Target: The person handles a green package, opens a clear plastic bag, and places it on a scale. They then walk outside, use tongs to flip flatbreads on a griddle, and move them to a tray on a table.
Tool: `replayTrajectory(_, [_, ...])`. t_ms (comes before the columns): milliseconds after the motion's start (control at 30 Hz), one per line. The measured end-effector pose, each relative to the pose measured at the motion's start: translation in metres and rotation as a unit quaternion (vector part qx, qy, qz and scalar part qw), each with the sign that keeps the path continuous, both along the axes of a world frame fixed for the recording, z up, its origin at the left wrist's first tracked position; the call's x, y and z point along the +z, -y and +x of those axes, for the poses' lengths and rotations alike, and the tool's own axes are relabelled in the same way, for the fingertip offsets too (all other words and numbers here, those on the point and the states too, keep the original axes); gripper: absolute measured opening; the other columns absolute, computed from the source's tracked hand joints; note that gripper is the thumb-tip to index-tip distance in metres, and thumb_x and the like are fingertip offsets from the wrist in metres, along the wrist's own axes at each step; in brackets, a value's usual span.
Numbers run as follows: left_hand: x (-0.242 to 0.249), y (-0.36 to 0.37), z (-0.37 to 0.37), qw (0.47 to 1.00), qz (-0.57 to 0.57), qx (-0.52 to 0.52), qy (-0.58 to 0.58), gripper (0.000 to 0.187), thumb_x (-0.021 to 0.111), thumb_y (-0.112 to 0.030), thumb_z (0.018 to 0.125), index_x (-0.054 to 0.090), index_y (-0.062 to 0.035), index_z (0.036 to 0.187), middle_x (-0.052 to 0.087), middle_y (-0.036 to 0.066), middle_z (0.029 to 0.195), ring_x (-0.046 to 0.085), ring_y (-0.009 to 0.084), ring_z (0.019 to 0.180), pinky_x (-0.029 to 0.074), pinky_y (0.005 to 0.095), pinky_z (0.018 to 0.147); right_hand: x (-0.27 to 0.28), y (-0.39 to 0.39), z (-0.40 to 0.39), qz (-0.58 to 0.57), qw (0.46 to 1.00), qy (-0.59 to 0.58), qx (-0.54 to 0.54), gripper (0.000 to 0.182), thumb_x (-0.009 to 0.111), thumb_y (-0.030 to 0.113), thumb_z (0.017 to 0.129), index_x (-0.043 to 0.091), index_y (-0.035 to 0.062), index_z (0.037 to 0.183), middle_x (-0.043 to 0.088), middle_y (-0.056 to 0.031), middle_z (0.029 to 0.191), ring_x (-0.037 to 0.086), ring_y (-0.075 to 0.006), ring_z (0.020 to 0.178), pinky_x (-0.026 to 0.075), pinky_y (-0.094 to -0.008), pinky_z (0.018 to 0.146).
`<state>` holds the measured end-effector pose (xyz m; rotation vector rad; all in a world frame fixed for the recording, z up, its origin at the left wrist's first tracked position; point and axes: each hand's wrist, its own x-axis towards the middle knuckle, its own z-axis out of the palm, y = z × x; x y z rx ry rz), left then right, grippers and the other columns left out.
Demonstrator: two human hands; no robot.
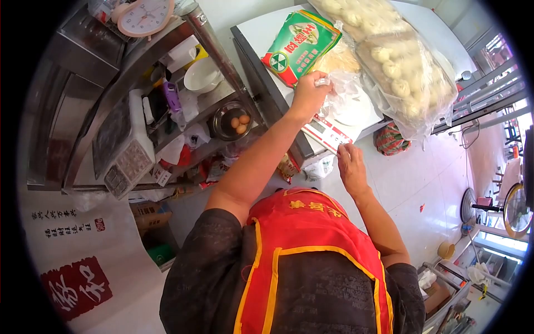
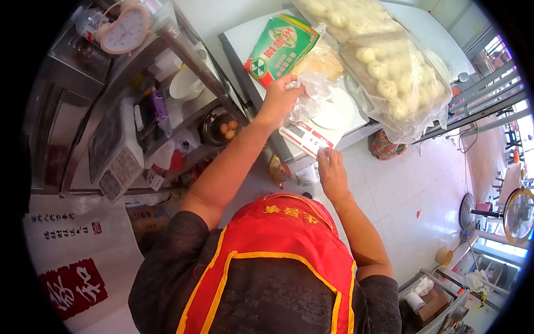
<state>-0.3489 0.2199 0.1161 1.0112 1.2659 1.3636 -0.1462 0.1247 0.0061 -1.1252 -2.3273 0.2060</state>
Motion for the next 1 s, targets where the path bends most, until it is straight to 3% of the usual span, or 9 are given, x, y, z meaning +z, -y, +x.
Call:
replayTrajectory(567, [-0.001, 0.007, 0.003, 1.0, 0.002, -0.002, 0.006, 0.019, 0.061, -0.004, 0.079, 0.061, 0.0049, 0.096, 0.065, 0.008, 0.078, 0.057, 0.0089, 0.067, 0.044, 0.024, 0.058, 0.012, 0.001, -0.006, -0.021, 0.999, 0.027, -0.019, 0.047, 0.063, 0.003, 0.076, 0.048, 0.0003, 0.121, 0.053, -0.0138, 0.103, 0.049, -0.0322, 0.093, 0.044, -0.0393, 0.081])
replayTrajectory(667, [-0.005, 0.004, 0.002, 1.0, 0.002, -0.004, -0.002, 0.018, 0.061, -0.004, 0.079, 0.061, 0.0048, 0.095, 0.065, 0.008, 0.077, 0.058, 0.0092, 0.066, 0.044, 0.0244, 0.058, 0.038, 0.004, -0.01, -0.04, 0.997, -0.034, -0.06, 0.047, 0.065, 0.006, 0.076, 0.049, 0.001, 0.12, 0.054, -0.0145, 0.103, 0.049, -0.0317, 0.093, 0.043, -0.0394, 0.082])
replayTrajectory(800, [-0.002, 0.005, 0.002, 1.0, 0.01, -0.004, -0.005, 0.018, 0.061, -0.004, 0.079, 0.061, 0.0048, 0.095, 0.065, 0.008, 0.077, 0.056, 0.0091, 0.064, 0.044, 0.0246, 0.057, 0.055, -0.005, -0.002, -0.02, 0.996, -0.01, -0.082, 0.044, 0.067, 0.009, 0.076, 0.052, 0.0024, 0.117, 0.055, -0.0152, 0.101, 0.051, -0.0316, 0.09, 0.044, -0.0377, 0.08])
replayTrajectory(900, [-0.005, 0.002, -0.001, 1.0, 0.009, -0.011, -0.01, 0.019, 0.061, -0.005, 0.079, 0.06, 0.0052, 0.095, 0.064, 0.009, 0.076, 0.055, 0.009, 0.062, 0.043, 0.0246, 0.056, 0.033, -0.005, 0.002, -0.027, 0.988, -0.1, -0.112, 0.047, 0.067, 0.011, 0.077, 0.049, 0.0, 0.119, 0.056, -0.0142, 0.099, 0.053, -0.0274, 0.086, 0.046, -0.0346, 0.077])
replayTrajectory(1000, [-0.007, 0.002, -0.002, 1.0, 0.008, -0.01, -0.002, 0.019, 0.06, -0.005, 0.079, 0.06, 0.0058, 0.095, 0.064, 0.009, 0.076, 0.054, 0.0093, 0.062, 0.043, 0.0249, 0.056, 0.009, -0.014, -0.003, -0.182, 0.908, -0.28, -0.252, 0.049, 0.068, 0.013, 0.078, 0.044, -0.0031, 0.118, 0.056, -0.0127, 0.099, 0.055, -0.0203, 0.086, 0.048, -0.0321, 0.073])
